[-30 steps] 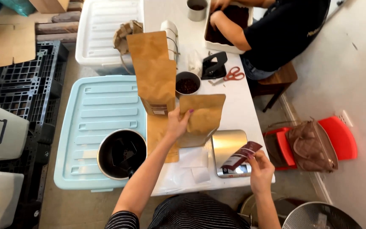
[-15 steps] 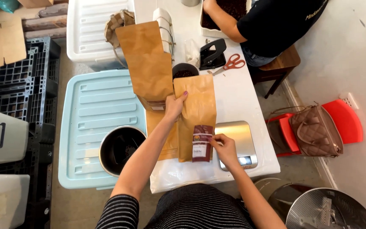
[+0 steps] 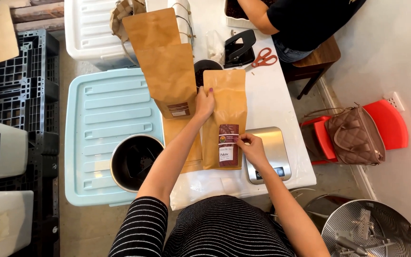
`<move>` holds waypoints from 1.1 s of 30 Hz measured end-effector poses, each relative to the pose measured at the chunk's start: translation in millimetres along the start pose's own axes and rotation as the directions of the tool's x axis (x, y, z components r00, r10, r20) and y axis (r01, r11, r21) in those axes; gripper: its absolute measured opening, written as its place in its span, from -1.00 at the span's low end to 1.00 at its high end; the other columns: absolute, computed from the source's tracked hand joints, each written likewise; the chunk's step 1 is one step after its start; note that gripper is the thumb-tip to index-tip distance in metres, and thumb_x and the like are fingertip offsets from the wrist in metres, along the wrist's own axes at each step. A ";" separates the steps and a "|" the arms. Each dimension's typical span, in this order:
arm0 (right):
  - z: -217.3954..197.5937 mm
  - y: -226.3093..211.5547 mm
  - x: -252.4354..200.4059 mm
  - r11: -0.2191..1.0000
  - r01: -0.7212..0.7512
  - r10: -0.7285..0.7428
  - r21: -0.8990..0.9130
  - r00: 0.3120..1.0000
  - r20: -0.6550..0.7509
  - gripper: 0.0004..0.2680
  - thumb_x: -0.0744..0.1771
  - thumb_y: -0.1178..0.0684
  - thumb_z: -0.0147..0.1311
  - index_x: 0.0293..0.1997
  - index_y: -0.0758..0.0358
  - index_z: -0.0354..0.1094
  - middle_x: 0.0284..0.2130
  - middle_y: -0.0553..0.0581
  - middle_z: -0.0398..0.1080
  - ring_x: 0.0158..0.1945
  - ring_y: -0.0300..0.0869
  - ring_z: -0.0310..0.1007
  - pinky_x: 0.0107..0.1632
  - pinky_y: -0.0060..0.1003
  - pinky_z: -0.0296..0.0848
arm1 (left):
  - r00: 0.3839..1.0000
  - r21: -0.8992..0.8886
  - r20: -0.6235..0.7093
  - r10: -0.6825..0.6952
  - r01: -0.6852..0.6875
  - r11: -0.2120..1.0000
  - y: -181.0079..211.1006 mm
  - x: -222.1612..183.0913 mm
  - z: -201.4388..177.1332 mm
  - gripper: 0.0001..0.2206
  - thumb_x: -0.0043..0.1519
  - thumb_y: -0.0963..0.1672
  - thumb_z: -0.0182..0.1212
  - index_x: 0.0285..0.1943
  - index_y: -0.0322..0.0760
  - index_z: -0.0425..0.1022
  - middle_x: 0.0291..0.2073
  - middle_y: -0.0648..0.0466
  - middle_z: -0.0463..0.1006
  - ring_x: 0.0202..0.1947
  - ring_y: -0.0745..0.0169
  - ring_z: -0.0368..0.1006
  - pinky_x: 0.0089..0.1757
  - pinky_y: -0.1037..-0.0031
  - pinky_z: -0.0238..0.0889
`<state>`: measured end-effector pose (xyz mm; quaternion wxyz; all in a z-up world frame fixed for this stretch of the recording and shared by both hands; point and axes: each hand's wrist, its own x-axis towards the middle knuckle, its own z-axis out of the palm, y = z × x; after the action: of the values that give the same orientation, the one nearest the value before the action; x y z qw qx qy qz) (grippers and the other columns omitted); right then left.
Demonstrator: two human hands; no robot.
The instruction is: Apply labels to coffee bags and mark them with a pen
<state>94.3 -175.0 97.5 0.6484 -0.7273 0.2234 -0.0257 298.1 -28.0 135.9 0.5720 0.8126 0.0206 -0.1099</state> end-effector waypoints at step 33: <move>11.9 4.5 20.5 0.997 -0.033 0.028 -0.075 0.998 -0.064 -0.93 0.29 0.07 0.29 -0.31 0.21 0.55 -0.46 0.06 0.48 -0.28 -0.28 0.38 -0.17 -0.34 0.36 | 0.987 0.003 0.076 -0.142 0.142 0.990 -24.0 30.7 16.8 -0.49 0.44 -0.01 -0.19 0.52 -0.37 0.03 0.49 -0.28 0.11 0.51 -0.19 0.00 0.41 0.04 -0.14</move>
<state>115.3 -171.6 86.1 0.6134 -0.7468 0.2554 -0.0301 321.6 -38.2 102.1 0.5641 0.8036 0.0567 -0.1811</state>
